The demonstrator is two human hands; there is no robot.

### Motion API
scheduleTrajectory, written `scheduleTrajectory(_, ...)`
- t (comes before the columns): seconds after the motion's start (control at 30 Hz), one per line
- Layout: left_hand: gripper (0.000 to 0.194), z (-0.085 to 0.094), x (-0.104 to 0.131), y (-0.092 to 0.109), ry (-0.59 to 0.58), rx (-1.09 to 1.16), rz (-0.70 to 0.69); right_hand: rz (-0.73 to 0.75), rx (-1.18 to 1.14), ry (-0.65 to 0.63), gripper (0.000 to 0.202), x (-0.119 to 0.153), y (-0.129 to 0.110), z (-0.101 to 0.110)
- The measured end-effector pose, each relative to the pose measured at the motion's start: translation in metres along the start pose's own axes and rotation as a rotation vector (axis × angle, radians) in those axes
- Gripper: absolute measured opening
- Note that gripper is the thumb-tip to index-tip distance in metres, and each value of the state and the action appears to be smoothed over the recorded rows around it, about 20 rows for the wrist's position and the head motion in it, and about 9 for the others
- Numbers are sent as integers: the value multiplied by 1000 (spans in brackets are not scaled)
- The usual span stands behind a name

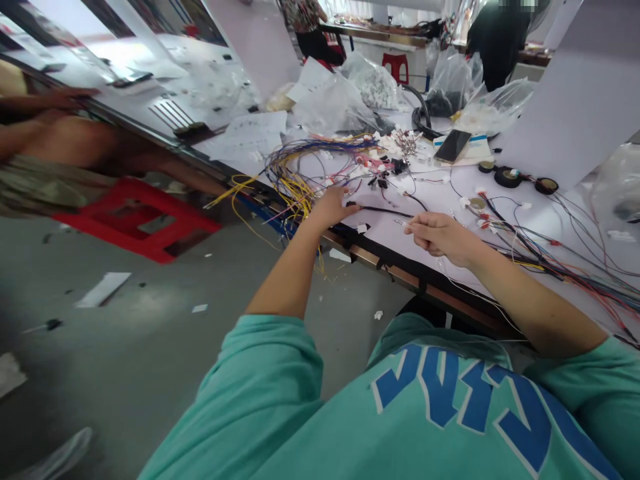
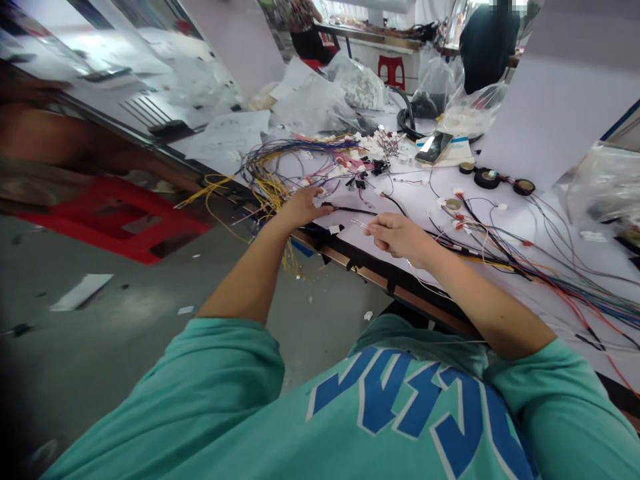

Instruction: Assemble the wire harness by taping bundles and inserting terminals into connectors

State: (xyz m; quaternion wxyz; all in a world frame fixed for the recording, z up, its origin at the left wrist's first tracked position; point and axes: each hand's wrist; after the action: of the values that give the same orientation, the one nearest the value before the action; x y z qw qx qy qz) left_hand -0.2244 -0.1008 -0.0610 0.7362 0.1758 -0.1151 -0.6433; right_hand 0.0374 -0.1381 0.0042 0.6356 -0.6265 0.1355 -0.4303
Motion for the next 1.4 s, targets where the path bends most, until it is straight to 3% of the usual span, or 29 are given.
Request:
scheduleTrajectory(0.13, 30, -7, -17, -4, -97, -30, -30, -6, -169, 28, 13, 7, 4, 4)
scheduleTrajectory(0.23, 29, 7, -10, -2, -5, 34, -27, 21, -219, 68, 10, 11, 8, 5)
scheduleTrajectory(0.3, 31, 21, 0, 0, 115, 244, 8, 51, -238, 85, 9, 13, 9, 5)
scheduleTrajectory(0.37, 28, 35, 13, 6, 202, 590, 34, 87, -236, 98, 8, 15, 10, 4)
scheduleTrajectory(0.5, 18, 52, 50, 30, 265, 1222, -10, 192, -130, 198, 9, 20, 12, -5)
scheduleTrajectory(0.7, 15, 44, 108, 73, 390, 1662, -51, 332, 123, 319, 8, 29, 15, -33)
scheduleTrajectory(0.8, 22, 32, 130, 86, 344, 1830, 48, 266, 76, 272, 11, 24, 22, -49)
scheduleTrajectory(0.93, 30, 18, 155, 95, 159, 1968, 138, 112, -189, 208, 17, 11, 31, -65)
scheduleTrajectory(1.03, 25, 8, 165, 95, 10, 2002, 26, 105, -381, 195, 23, 8, 30, -70)
scheduleTrajectory(1.17, 29, -3, 169, 91, -90, 1974, -217, 198, -401, 248, 23, 17, 25, -70)
scheduleTrajectory(1.4, 37, -8, 167, 91, -113, 1929, -241, 319, -170, 328, 16, 32, 20, -69)
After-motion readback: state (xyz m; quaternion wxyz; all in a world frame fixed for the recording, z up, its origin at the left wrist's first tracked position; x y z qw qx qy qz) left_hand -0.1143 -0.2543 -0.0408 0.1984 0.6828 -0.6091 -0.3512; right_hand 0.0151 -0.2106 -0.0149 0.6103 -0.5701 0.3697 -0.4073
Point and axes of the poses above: each hand's wrist, its own x-axis away from the middle knuckle, its own z-axis out of the back of the hand, y = z × x, and after that the axes turned 2 degrees about -z, right-handed
